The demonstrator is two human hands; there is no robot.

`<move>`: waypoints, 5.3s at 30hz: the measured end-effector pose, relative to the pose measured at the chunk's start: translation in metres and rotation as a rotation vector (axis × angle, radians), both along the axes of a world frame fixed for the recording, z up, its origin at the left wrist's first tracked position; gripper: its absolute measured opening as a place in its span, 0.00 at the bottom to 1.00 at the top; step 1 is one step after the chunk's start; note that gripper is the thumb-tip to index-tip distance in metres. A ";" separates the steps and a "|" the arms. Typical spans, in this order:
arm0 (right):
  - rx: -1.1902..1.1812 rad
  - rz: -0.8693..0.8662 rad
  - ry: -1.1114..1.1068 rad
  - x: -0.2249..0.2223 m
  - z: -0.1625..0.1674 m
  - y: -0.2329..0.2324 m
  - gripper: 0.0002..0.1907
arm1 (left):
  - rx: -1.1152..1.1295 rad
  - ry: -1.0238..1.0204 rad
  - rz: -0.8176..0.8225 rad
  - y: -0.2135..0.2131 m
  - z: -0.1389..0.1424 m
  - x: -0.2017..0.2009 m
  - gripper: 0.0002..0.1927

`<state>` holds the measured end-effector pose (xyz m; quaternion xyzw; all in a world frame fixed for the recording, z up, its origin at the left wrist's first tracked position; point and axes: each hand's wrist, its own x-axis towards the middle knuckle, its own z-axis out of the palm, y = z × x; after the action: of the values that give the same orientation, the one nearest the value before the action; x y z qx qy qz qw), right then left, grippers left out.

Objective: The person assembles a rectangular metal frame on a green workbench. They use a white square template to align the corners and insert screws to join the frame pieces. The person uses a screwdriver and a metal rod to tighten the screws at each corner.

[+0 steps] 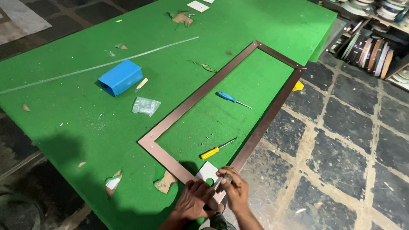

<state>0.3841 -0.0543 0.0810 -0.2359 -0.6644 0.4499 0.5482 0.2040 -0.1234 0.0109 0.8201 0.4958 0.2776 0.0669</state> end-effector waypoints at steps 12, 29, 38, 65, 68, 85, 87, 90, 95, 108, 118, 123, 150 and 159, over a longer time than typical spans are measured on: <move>0.179 0.190 -0.067 0.025 0.010 0.037 0.10 | 0.068 -0.036 -0.050 -0.001 0.002 -0.002 0.31; -0.378 0.093 -0.283 0.044 0.033 0.017 0.15 | 0.067 -0.072 -0.030 -0.002 0.000 -0.002 0.33; -0.105 0.428 -0.009 0.023 0.009 0.041 0.12 | 0.085 -0.064 -0.038 -0.001 -0.001 -0.002 0.30; 0.223 0.066 -0.130 0.026 0.023 0.022 0.15 | 0.016 -0.006 -0.025 -0.002 0.011 0.002 0.35; -0.292 -0.091 0.118 0.006 -0.001 0.008 0.13 | 0.046 -0.018 -0.022 -0.001 0.017 0.002 0.39; -0.208 -0.032 -0.450 0.050 0.034 0.014 0.13 | 0.101 -0.027 -0.025 -0.005 -0.002 0.000 0.34; -0.121 -0.170 -0.577 0.054 0.025 0.021 0.13 | 0.083 -0.031 -0.022 -0.004 -0.006 0.001 0.33; 0.024 -0.213 -0.518 0.050 0.001 0.034 0.17 | 0.091 -0.040 -0.024 -0.004 -0.008 0.001 0.33; -0.312 -0.004 0.073 0.011 -0.035 0.022 0.13 | 0.065 -0.029 -0.031 -0.002 0.003 -0.001 0.35; -0.087 -0.022 -0.023 0.035 -0.004 0.004 0.22 | 0.139 0.058 0.057 -0.011 -0.041 0.000 0.30; 0.319 -0.065 -0.388 0.034 0.020 0.037 0.18 | 0.061 0.000 0.032 -0.007 -0.019 -0.006 0.30; 0.122 0.190 0.081 0.010 -0.006 0.023 0.14 | -0.052 0.050 0.048 -0.008 -0.012 -0.003 0.32; 0.008 -0.110 0.156 -0.007 -0.027 0.006 0.13 | 0.005 -0.055 0.134 -0.010 -0.014 -0.010 0.41; -0.041 0.238 0.172 -0.008 -0.011 0.025 0.23 | -0.049 0.008 0.123 -0.006 -0.009 -0.007 0.41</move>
<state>0.3759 -0.0292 0.0705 -0.1271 -0.6289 0.5438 0.5410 0.1973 -0.1294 0.0024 0.7873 0.5522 0.2656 0.0680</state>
